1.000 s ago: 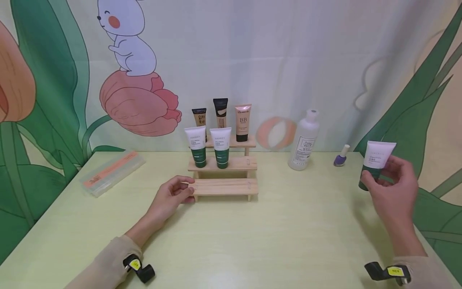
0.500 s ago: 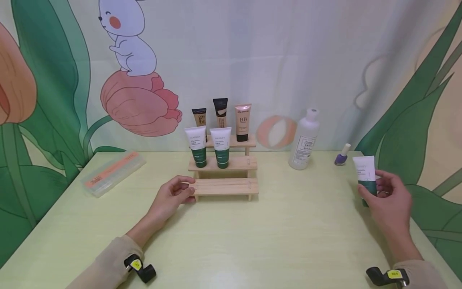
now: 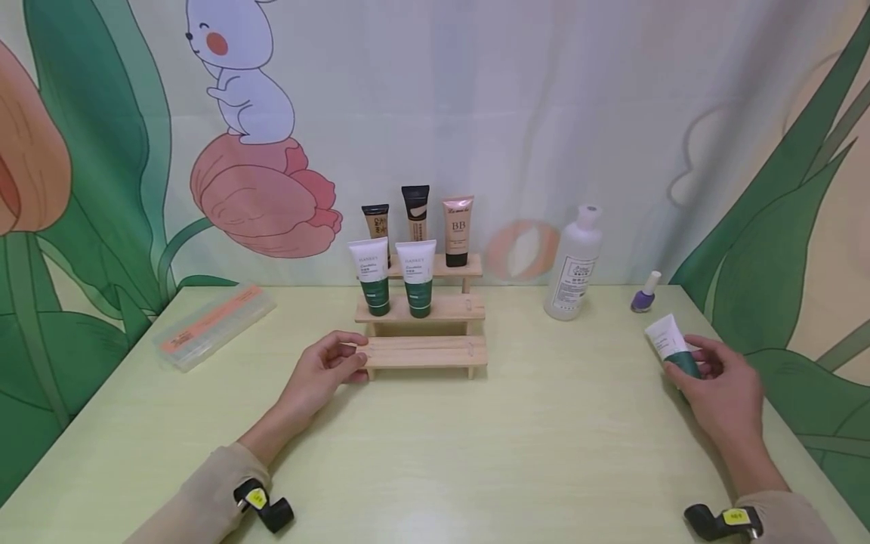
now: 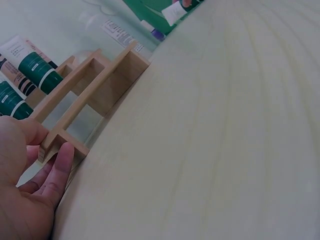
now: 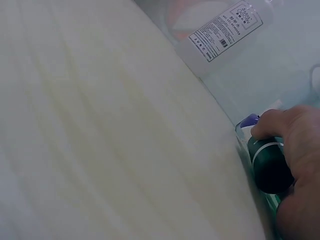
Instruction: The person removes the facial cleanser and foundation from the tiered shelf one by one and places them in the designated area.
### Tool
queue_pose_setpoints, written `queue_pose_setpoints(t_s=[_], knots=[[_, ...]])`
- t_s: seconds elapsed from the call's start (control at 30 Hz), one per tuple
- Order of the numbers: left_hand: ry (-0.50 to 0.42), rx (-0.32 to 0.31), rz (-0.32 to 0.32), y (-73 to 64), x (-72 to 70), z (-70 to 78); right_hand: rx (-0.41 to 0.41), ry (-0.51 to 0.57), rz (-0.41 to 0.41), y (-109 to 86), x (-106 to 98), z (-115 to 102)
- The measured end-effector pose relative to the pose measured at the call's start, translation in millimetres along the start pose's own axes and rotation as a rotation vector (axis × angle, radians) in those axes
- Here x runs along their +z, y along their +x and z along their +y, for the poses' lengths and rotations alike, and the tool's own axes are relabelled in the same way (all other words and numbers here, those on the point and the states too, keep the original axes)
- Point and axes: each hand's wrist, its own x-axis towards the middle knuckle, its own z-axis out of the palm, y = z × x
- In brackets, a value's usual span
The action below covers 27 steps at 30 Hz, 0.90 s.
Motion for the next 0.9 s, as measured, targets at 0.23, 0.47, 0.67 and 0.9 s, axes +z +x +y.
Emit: queue_pose_setpoints(t_s=[0.23,0.47,0.67,0.9], knots=[[0.002,0.002,-0.001,0.5,-0.3,-1.3,-0.002,-0.010,-0.016,-2.4,1.2,-0.6],[0.008,0.013,-0.001,0.5,-1.3,-1.3,0.001,-0.002,-0.022,-1.5,1.7,1.5],[0.008,0.013,-0.003,0.3,-1.2,-1.6,0.020,0.001,0.010,-0.6,3.7,3.5],[0.002,0.038,-0.017,0.4,-2.1,-1.7,0.051,-0.059,0.019,-0.1,3.0,0.9]])
